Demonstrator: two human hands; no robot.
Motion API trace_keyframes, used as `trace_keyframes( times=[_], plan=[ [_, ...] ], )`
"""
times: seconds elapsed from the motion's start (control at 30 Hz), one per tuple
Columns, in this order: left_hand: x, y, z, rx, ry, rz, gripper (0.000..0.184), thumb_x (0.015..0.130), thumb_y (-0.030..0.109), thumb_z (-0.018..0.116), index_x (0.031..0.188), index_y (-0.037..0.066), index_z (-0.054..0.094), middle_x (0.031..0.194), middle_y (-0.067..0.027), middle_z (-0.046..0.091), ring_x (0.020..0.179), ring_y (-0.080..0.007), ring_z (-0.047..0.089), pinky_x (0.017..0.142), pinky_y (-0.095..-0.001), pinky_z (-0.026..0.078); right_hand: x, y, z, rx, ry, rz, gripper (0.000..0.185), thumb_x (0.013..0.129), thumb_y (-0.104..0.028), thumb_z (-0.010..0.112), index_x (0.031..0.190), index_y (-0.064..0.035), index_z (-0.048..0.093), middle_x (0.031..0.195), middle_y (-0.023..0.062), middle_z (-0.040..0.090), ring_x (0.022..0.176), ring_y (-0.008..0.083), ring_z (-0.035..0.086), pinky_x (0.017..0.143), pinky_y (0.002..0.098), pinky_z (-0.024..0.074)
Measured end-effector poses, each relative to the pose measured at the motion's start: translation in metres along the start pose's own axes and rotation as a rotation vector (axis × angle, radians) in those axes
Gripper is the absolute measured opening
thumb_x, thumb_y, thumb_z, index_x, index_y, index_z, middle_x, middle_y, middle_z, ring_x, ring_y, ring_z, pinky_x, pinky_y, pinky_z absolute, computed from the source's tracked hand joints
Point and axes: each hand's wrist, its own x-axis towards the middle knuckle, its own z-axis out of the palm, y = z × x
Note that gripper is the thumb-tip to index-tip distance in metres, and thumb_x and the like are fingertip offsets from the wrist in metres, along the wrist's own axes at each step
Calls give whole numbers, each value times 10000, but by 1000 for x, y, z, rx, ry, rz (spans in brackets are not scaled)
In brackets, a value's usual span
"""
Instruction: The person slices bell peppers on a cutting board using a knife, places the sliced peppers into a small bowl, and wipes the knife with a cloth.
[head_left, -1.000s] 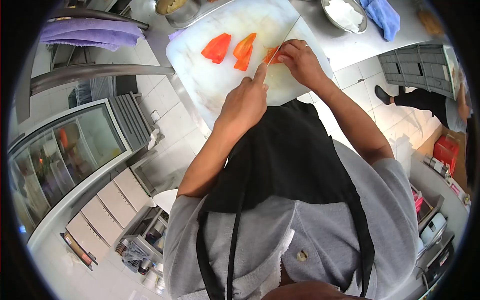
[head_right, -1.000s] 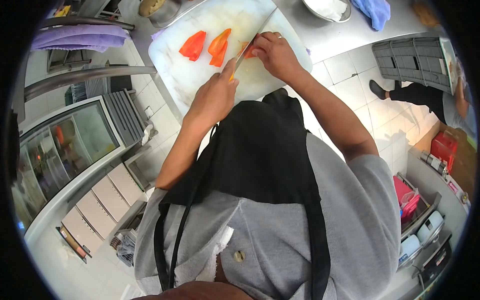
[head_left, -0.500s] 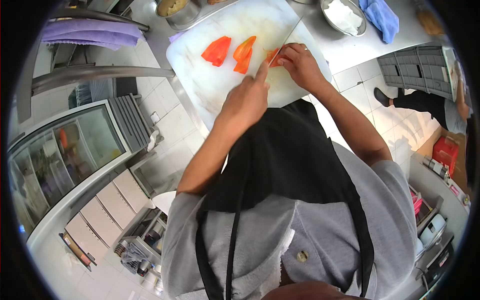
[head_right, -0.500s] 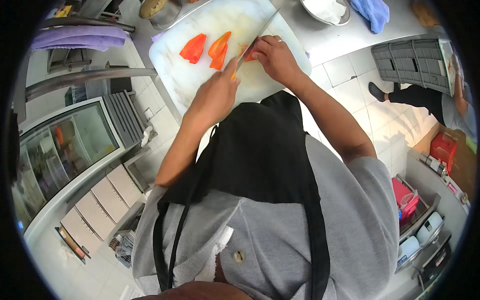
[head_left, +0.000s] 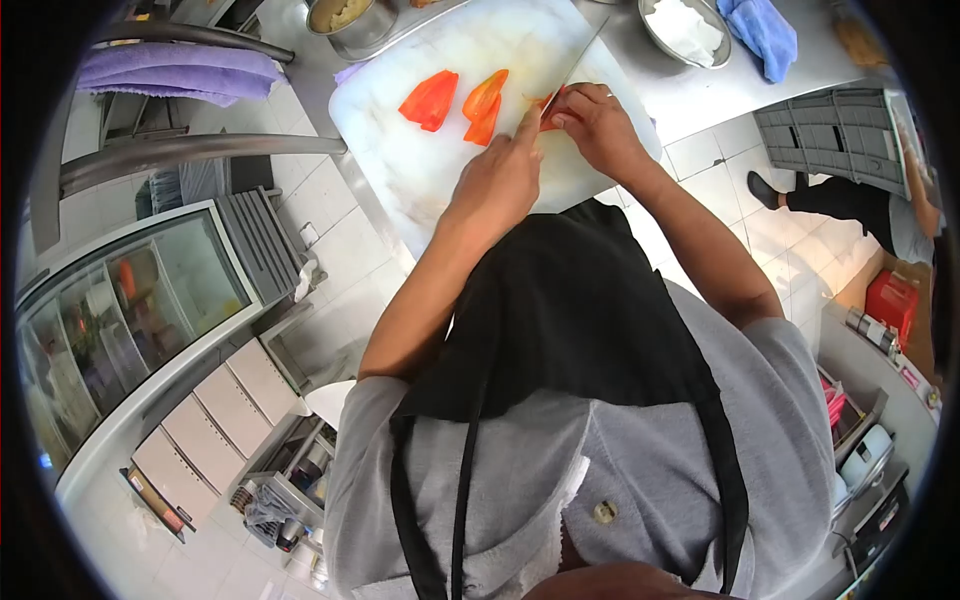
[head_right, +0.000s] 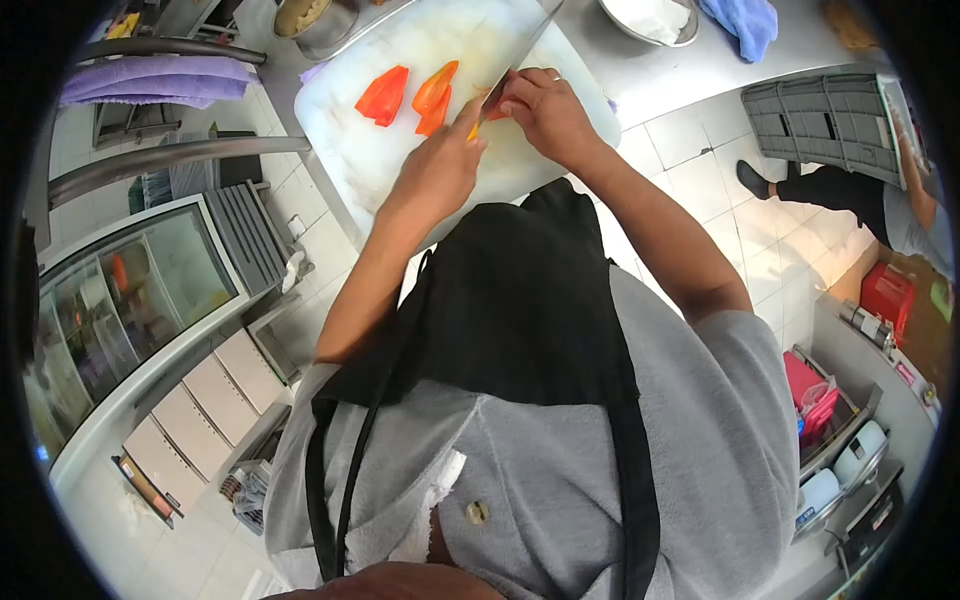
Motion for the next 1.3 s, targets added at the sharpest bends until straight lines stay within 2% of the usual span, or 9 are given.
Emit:
trace_keyframes(
  times=[0.1, 0.2, 0.33, 0.47, 0.73, 0.87, 1.0, 1.1, 1.3],
  plan=[
    [-17, 5, -7, 16, -69, -91, 547, 1025, 205, 526, 1512, 21, 362, 1123, -326, 642, 1041, -478, 631, 910, -518, 501, -2, 0, 1, -1, 13, -2, 107, 886, -127, 699, 972, -68, 677, 1083, 102, 670, 1028, 354, 600, 895, 451, 489],
    [15, -7, 16, -86, 125, 56, 555, 1023, 192, 521, 1523, 23, 351, 1101, -327, 649, 1056, -473, 633, 916, -523, 499, 0, 3, 1, 9, -13, -15, 101, 887, -130, 697, 970, -76, 680, 1083, 104, 670, 1030, 353, 600, 890, 448, 488],
    [-21, 6, -10, 25, -87, -101, 554, 1022, 214, 538, 1511, 21, 362, 1090, -315, 659, 1050, -487, 629, 922, -524, 496, 4, 4, 1, -20, 9, -12, 106, 888, -133, 695, 977, -79, 678, 1063, 108, 665, 1030, 353, 598, 882, 449, 491],
    [26, -20, 32, -142, 116, -2, 590, 1018, 203, 539, 1555, 79, 330, 1145, -315, 657, 1083, -486, 624, 953, -508, 493, -3, 2, 3, 7, 9, -37, 122, 884, -138, 700, 985, -76, 675, 1045, 115, 656, 1019, 356, 599, 870, 450, 498],
    [34, -16, 23, -135, 94, 42, 554, 1023, 197, 527, 1537, 77, 360, 1195, -323, 628, 1083, -467, 621, 909, -515, 490, 0, 4, -3, -28, 34, -24, 146, 867, -186, 738, 950, -79, 683, 987, 99, 651, 957, 349, 607, 834, 450, 493],
    [0, 6, -1, 34, 1, 0, 542, 1022, 177, 521, 1521, 50, 351, 1031, -334, 647, 1011, -488, 630, 888, -531, 492, 3, 8, -6, -78, 12, -51, 179, 853, -228, 758, 948, -93, 688, 987, 80, 662, 937, 339, 609, 800, 449, 488],
    [-16, 14, -10, 82, -71, -54, 564, 1017, 182, 517, 1519, 6, 330, 1030, -300, 640, 934, -482, 651, 850, -538, 520, 2, 12, -7, -67, -5, -39, 186, 850, -244, 766, 956, -108, 696, 1020, 67, 675, 942, 325, 612, 810, 437, 480],
    [32, -21, 28, -18, 117, 164, 581, 1017, 181, 514, 1532, 13, 305, 1030, -314, 637, 937, -487, 651, 844, -541, 521, 0, 13, -6, -75, 12, -62, 197, 849, -248, 769, 956, -102, 693, 1019, 66, 679, 928, 326, 619, 800, 436, 484],
    [-16, 5, -6, 117, -39, -4, 577, 1020, 198, 521, 1528, 11, 322, 1068, -319, 645, 963, -474, 654, 842, -539, 520, -2, 15, -4, -107, 6, -34, 186, 852, -219, 769, 975, -94, 709, 1059, 102, 688, 963, 341, 627, 832, 445, 511]
  ],
)
